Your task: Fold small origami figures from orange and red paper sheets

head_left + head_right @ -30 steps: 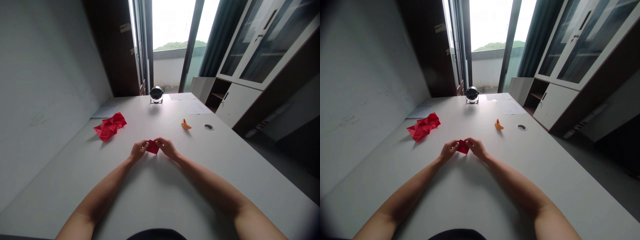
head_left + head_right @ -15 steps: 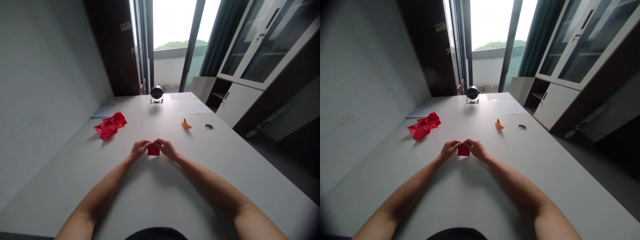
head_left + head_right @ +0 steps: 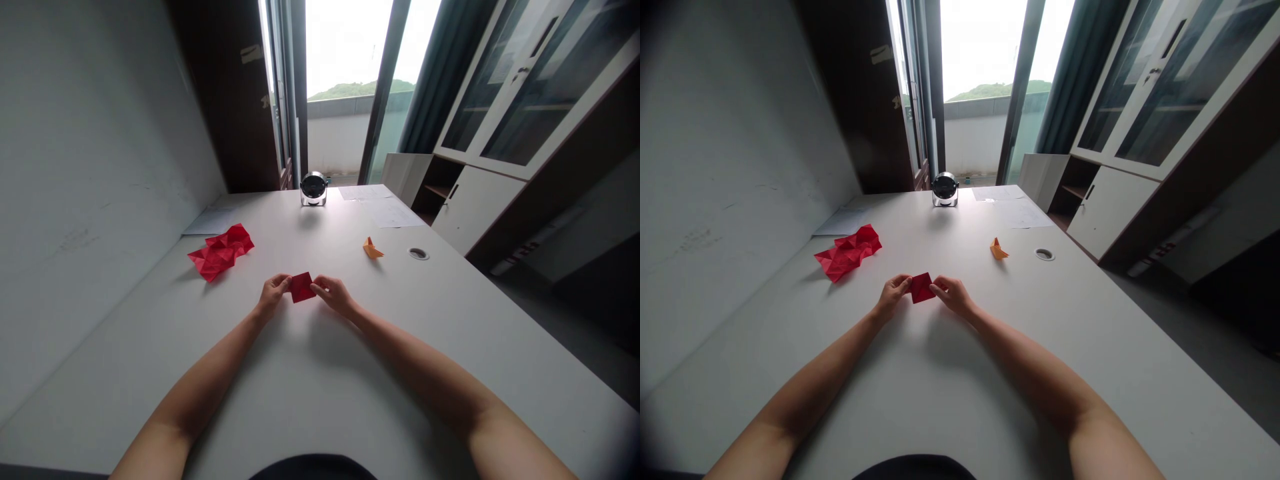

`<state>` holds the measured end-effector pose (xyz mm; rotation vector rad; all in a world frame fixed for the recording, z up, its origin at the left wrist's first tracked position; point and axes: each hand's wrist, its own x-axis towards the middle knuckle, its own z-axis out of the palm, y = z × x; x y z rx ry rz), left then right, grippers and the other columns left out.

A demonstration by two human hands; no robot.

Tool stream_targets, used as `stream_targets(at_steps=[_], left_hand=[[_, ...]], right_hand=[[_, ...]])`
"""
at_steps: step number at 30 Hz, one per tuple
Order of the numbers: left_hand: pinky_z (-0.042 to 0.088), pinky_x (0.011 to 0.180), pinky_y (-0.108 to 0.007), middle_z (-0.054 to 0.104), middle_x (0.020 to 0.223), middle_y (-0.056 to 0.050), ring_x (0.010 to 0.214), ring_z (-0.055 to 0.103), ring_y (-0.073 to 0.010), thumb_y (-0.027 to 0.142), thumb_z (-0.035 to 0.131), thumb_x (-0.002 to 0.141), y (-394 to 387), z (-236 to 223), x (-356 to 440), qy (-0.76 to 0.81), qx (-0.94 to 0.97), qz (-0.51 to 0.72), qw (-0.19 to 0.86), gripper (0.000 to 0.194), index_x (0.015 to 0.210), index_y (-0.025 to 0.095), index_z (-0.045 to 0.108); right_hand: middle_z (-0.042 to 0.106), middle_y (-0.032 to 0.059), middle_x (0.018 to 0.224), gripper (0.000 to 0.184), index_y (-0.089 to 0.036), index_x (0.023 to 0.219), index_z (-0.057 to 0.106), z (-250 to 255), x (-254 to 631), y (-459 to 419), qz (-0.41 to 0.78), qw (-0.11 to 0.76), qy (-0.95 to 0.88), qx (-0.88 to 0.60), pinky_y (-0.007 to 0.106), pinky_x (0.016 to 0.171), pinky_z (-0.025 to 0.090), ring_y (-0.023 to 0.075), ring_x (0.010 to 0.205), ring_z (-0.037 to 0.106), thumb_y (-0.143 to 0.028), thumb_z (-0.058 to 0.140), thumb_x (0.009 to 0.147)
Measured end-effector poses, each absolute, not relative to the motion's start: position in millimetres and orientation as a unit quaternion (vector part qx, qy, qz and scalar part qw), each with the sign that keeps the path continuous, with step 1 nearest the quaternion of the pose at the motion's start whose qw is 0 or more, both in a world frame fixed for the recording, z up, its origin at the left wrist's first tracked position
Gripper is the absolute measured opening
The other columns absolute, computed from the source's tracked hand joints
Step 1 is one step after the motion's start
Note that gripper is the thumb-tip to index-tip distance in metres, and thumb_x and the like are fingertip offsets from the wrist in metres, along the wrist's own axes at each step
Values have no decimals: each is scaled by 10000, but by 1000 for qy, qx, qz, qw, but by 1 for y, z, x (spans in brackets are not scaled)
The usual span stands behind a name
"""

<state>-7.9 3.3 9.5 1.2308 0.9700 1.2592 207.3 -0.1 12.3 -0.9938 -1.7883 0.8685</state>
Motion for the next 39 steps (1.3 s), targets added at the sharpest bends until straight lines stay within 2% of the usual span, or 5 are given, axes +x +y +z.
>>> stream_targets(at_steps=[10, 15, 22, 30, 39], left_hand=[[507, 627, -245, 676, 755, -35, 635, 609, -118, 455, 691, 800, -3, 15, -3, 390, 554, 477, 560, 341, 887, 125, 689], [351, 419, -195, 611, 614, 3, 438, 472, -70, 494, 658, 810, -5, 15, -2, 420, 584, 442, 536, 369, 860, 128, 660], [375, 443, -211, 667, 661, -28, 453, 511, -86, 482, 630, 832, -4, 12, -1, 417, 614, 439, 507, 353, 859, 131, 658], [394, 449, -202, 662, 666, -20, 460, 517, -84, 469, 617, 848, -6, 10, -1, 426, 637, 437, 470, 327, 876, 144, 646], [469, 536, -224, 691, 708, -29, 522, 590, -107, 449, 611, 862, -7, 9, -1, 422, 644, 435, 467, 329, 1009, 156, 640]], right_hand=[[523, -38, 558, 319, -185, 689, 570, 13, 206, -1, 332, 426, -723, -431, 216, 500, 336, 92, 511, 423, -451, 572, 864], [605, -30, 563, 298, -199, 841, 566, 13, 203, -2, 456, 432, -674, -389, 232, 509, 456, 120, 509, 562, -496, 589, 857], [673, 25, 683, 368, -189, 802, 538, 15, 201, -4, 493, 449, -657, -352, 299, 626, 549, 155, 642, 653, -543, 635, 826], [727, 77, 904, 346, -174, 1027, 619, 15, 201, -4, 519, 440, -667, -304, 325, 732, 552, 175, 809, 682, -472, 640, 853], [734, 90, 973, 336, -175, 1078, 637, 17, 202, -4, 541, 434, -666, -276, 329, 768, 538, 194, 876, 689, -437, 637, 868]])
